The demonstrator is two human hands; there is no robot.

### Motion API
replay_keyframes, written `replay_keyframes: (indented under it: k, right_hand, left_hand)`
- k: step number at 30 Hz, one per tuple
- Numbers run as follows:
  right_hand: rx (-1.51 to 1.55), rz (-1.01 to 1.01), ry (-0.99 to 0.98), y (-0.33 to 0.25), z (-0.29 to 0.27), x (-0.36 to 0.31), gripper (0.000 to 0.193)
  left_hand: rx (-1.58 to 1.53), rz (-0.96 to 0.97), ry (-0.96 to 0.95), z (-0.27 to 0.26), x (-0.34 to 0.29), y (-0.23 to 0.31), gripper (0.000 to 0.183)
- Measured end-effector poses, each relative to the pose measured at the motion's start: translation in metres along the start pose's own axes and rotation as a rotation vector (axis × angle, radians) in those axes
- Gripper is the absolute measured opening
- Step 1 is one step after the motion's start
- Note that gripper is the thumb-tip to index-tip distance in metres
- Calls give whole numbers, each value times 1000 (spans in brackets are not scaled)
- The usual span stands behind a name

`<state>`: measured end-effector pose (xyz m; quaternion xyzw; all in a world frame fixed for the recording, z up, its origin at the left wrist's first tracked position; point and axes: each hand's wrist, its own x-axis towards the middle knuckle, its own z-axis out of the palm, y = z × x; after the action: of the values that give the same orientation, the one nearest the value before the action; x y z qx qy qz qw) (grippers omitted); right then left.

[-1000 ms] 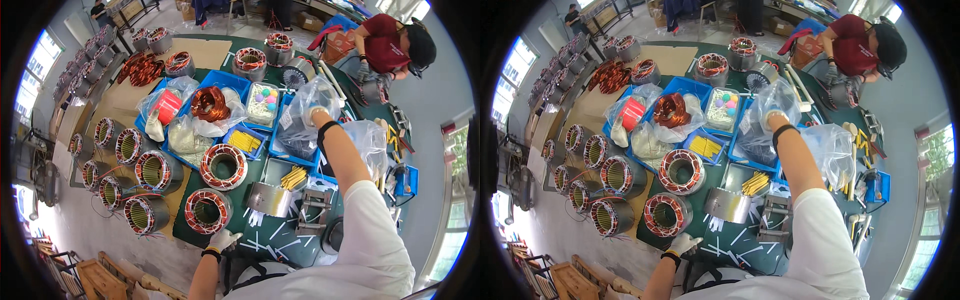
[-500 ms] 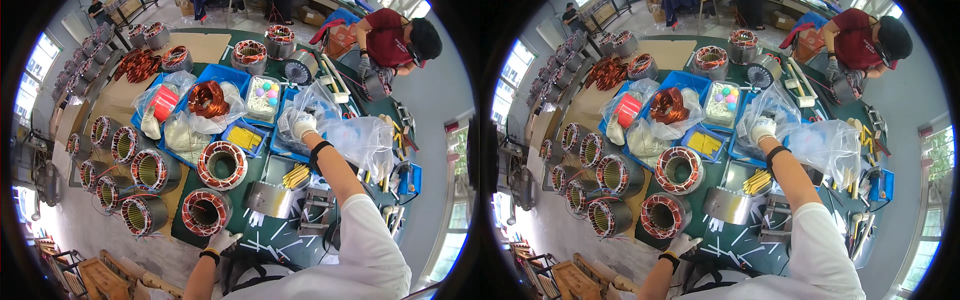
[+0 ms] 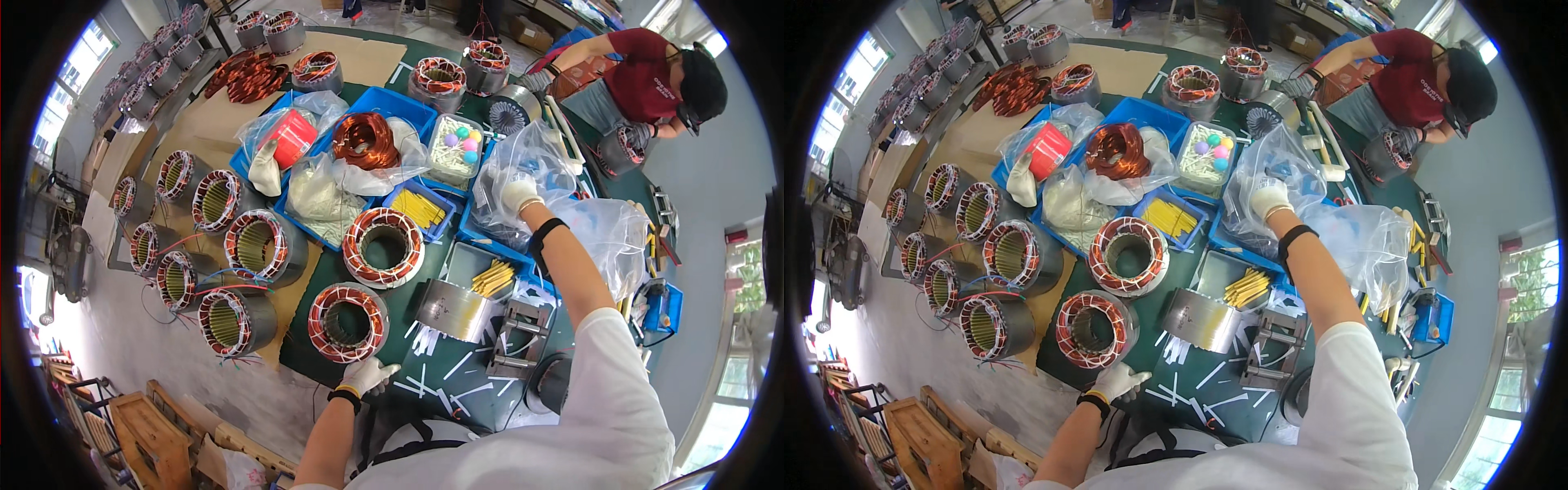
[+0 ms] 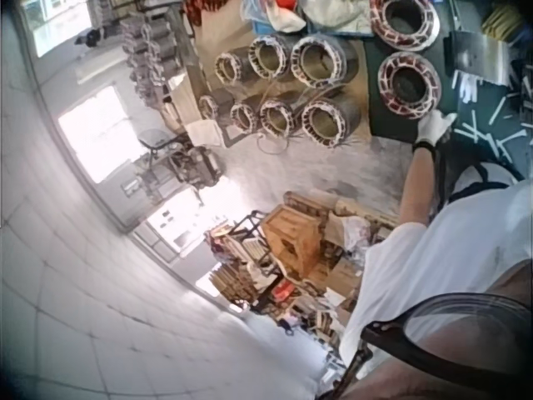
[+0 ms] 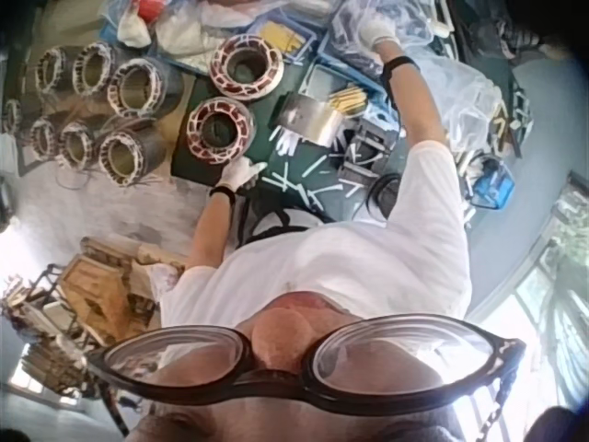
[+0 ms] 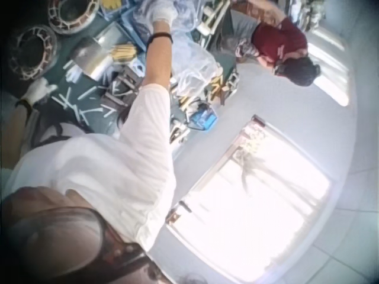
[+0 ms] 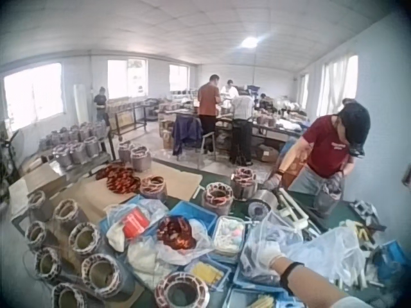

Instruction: Wiring and assembling motor stators at a fabrication workstation.

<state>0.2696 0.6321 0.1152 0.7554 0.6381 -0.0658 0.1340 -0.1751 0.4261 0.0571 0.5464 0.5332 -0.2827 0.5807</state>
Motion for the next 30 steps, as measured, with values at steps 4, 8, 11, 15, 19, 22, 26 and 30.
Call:
replay_keyframes:
  k: [4, 8, 11, 15, 19, 22, 26, 30]
  right_hand:
    - [-34, 33, 69, 15, -8, 14, 26]
    - [167, 71, 83, 10, -31, 7, 41]
    - [487, 170, 326, 58, -20, 10, 50]
    - [1462, 128, -147, 65, -66, -31, 16]
    - [1952, 365, -221, 82, -88, -76, 4]
    - [2050, 466, -158, 59, -118, -153, 4]
    - [2015, 468, -116, 51, -122, -260, 12]
    - [2089, 511, 51, 62, -116, -356, 11]
  left_hand:
    - [16, 18, 9, -1, 0, -2, 58]
    - [8, 24, 30, 0, -8, -8, 57]
    - [24, 70, 16, 1, 2, -1, 56]
    - [-10, 105, 51, 7, 2, -9, 56]
    - [-47, 171, 57, 4, 3, -10, 54]
    - [-49, 178, 67, 4, 3, -18, 54]
    - [-28, 218, 47, 5, 8, -24, 55]
    - [-106, 272, 43, 11, 13, -23, 53]
